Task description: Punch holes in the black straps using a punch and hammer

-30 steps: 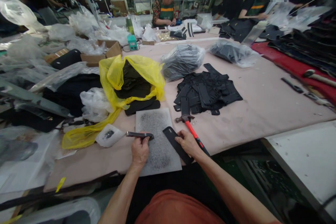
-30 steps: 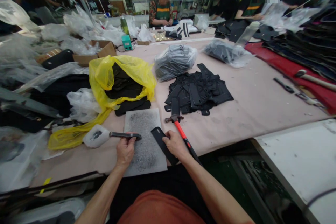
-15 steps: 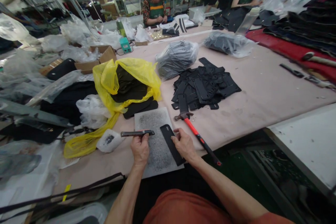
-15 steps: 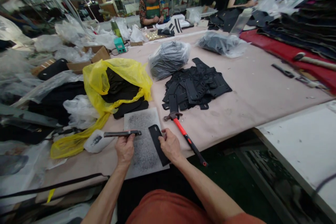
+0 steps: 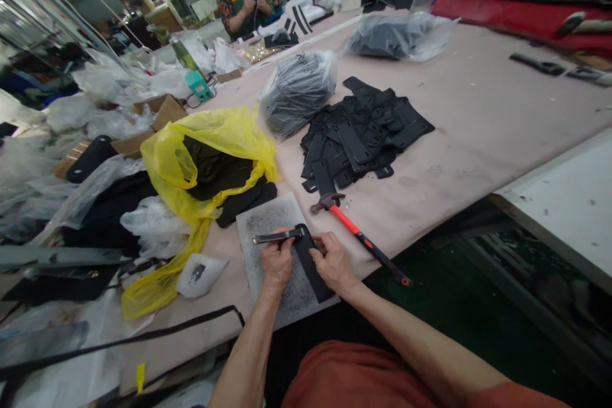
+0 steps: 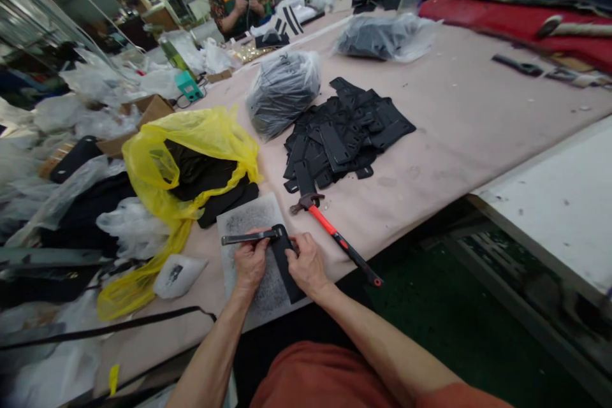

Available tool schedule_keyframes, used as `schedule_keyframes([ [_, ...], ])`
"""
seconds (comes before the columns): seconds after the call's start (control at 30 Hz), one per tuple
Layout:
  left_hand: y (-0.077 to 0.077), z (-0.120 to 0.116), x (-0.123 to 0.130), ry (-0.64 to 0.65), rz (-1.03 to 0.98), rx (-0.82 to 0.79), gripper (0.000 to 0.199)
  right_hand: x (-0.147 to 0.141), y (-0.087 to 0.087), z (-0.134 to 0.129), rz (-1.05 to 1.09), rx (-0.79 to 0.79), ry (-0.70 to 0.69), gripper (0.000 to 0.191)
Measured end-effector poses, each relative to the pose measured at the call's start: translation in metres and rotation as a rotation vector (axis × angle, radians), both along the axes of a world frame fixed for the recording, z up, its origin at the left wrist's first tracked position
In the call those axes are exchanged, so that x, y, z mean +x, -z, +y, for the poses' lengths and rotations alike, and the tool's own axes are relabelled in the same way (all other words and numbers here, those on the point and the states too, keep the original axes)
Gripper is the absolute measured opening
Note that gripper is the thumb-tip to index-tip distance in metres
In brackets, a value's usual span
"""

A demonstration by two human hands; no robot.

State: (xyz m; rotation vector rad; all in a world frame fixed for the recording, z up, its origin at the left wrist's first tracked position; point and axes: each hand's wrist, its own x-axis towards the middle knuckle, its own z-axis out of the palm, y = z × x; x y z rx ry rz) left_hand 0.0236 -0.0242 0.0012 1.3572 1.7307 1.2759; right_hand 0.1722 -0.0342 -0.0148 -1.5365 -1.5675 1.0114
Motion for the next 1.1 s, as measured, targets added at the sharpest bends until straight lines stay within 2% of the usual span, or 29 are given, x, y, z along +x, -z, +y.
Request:
schedule_keyframes([
  [0.2, 0.0003, 0.0061, 0.0030, 0.028, 0.007, -0.009, 0.019, 0.0039, 0.0010, -0.0022, -0.029, 0.092, -0.044, 0.026],
  [0.5, 0.0001, 0.0077, 0.0027, -0.009, 0.153, -0.053, 0.023, 0.0045, 0.0034, -0.0032, -0.040, 0.114, -0.050, 0.027],
  [1.1, 0.0040, 0.0106, 0.0061, 0.026, 0.199, -0.051, 0.023, 0.0057, 0.0021, -0.0033, -0.081, 0.103, -0.070, 0.029],
])
